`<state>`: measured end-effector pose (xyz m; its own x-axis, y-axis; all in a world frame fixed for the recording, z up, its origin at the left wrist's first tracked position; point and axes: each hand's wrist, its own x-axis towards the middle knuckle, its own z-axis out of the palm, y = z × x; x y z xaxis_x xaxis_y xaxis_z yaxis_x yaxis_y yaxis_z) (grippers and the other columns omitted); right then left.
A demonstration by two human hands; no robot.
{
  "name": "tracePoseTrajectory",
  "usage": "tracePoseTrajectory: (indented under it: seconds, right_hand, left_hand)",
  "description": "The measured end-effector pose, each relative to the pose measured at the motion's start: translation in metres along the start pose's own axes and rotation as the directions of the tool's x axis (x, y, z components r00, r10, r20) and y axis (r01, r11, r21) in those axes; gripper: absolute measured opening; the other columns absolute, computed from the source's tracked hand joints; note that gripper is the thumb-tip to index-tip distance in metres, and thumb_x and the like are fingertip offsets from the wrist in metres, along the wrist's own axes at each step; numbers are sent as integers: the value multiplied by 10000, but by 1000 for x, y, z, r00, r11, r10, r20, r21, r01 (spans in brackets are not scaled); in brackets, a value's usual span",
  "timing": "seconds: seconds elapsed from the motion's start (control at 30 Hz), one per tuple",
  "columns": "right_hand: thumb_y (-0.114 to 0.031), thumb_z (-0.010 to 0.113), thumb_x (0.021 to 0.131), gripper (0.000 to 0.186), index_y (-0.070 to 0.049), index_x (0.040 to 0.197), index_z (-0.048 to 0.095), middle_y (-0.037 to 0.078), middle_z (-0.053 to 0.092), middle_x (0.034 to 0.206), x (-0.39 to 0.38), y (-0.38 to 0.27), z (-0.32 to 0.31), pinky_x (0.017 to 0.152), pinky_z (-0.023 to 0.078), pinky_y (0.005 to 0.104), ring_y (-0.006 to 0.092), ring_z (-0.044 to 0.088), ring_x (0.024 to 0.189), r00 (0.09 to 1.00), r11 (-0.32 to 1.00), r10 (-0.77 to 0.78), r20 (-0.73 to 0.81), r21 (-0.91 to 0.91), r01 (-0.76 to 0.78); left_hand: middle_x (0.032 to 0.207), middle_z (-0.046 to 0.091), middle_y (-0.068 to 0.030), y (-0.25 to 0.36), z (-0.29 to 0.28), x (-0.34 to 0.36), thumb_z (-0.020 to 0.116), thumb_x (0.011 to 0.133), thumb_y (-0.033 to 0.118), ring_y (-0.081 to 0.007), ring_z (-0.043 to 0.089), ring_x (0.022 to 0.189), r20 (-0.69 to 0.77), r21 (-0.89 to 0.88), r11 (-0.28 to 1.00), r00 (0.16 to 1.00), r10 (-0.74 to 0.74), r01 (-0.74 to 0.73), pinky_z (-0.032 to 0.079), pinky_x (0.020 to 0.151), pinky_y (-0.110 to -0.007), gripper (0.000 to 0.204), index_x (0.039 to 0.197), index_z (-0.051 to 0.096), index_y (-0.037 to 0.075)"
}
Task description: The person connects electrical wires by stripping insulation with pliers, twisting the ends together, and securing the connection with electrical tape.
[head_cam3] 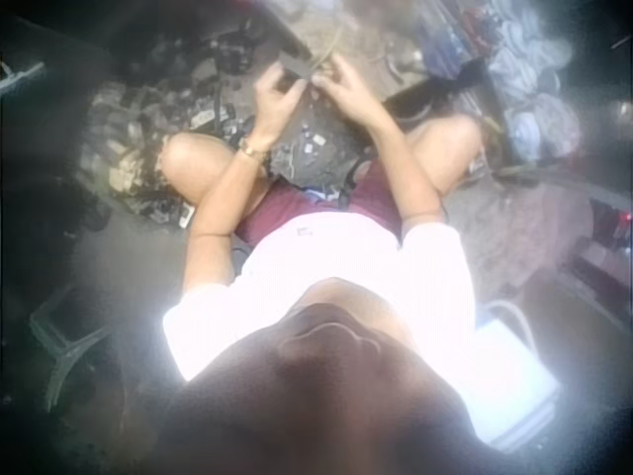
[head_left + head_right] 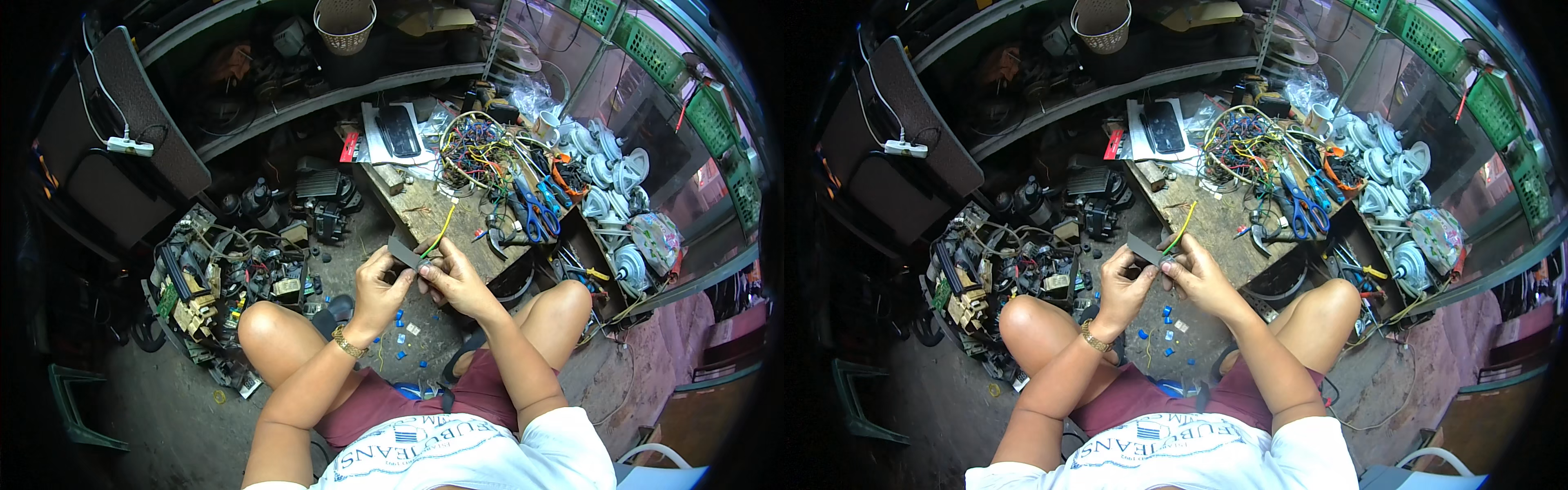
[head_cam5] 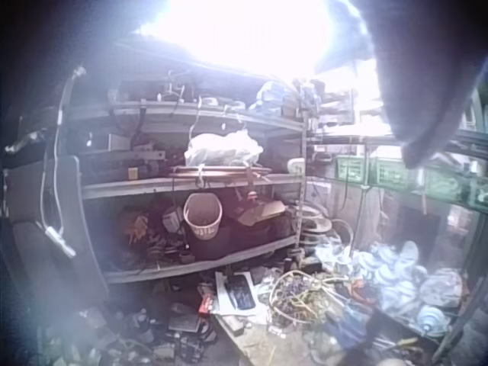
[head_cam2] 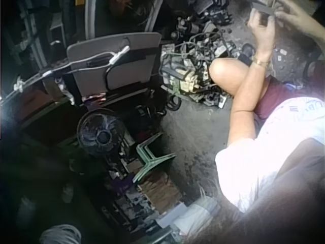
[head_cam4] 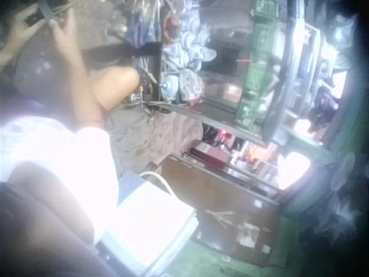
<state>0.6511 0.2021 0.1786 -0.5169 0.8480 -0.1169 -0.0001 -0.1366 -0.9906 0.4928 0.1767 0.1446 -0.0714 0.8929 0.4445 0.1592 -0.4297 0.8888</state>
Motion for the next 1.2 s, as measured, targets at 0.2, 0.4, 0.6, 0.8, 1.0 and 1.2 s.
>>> tracePoseTrajectory:
  seconds: [0.2, 0.4, 0.6, 0.8, 1.0, 1.2]
  right_hand:
    - [-121, 570, 898, 238, -71, 1110, 474, 19, 572, 695, 1, 3, -5, 459, 357, 194, 57, 482, 547, 999, 999, 47, 11, -18, -47]
    - [-109, 589, 881, 203, -53, 1064, 521, 20, 584, 720, -2, 4, -7, 470, 378, 194, 63, 520, 587, 999, 999, 42, -18, -4, -42]
    - [-94, 592, 873, 171, -34, 1024, 541, 24, 590, 784, -5, 3, -8, 480, 394, 194, 70, 553, 644, 999, 999, 25, -43, 25, -24]
    - [-175, 622, 870, 215, -57, 1025, 530, 35, 585, 671, -5, 5, -11, 411, 363, 181, 72, 503, 481, 999, 999, -23, -40, 32, 24]
    - [-200, 626, 869, 247, -58, 1047, 531, 33, 589, 670, -4, 6, -13, 400, 351, 176, 64, 502, 478, 999, 999, -17, -41, 42, 19]
    - [-128, 600, 879, 183, -38, 1025, 538, 23, 592, 756, -3, -3, -18, 473, 398, 184, 69, 561, 617, 1000, 999, 26, -13, 19, -26]
  left_hand:
    - [860, 593, -87, 9, -3, -1, 607, 757, -62, -151, 610, 729, 20, -19, 1000, 1000, -8, 8, 477, 638, -263, 146, 902, 620, -43]
    - [828, 594, -75, 8, -2, -3, 605, 748, -44, -142, 584, 747, 41, -71, 997, 998, -36, 39, 469, 665, -262, 103, 848, 626, -26]
    - [849, 600, -77, 6, -3, -5, 609, 756, -64, -136, 600, 759, 93, -74, 996, 995, -33, 40, 475, 674, -256, 146, 899, 618, -35]
    - [852, 602, -88, 6, -4, -6, 623, 750, -61, -141, 601, 758, 128, -25, 999, 991, -33, 37, 470, 677, -255, 162, 911, 615, -46]
    - [794, 579, -106, 11, -12, -6, 634, 738, -49, -168, 574, 699, 152, 36, 999, 988, -3, -3, 452, 630, -268, 117, 854, 620, -55]
    - [723, 539, -98, 13, -21, -10, 655, 729, -24, -171, 529, 632, 180, 95, 995, 983, -44, 27, 415, 564, -275, 116, 839, 626, -46]
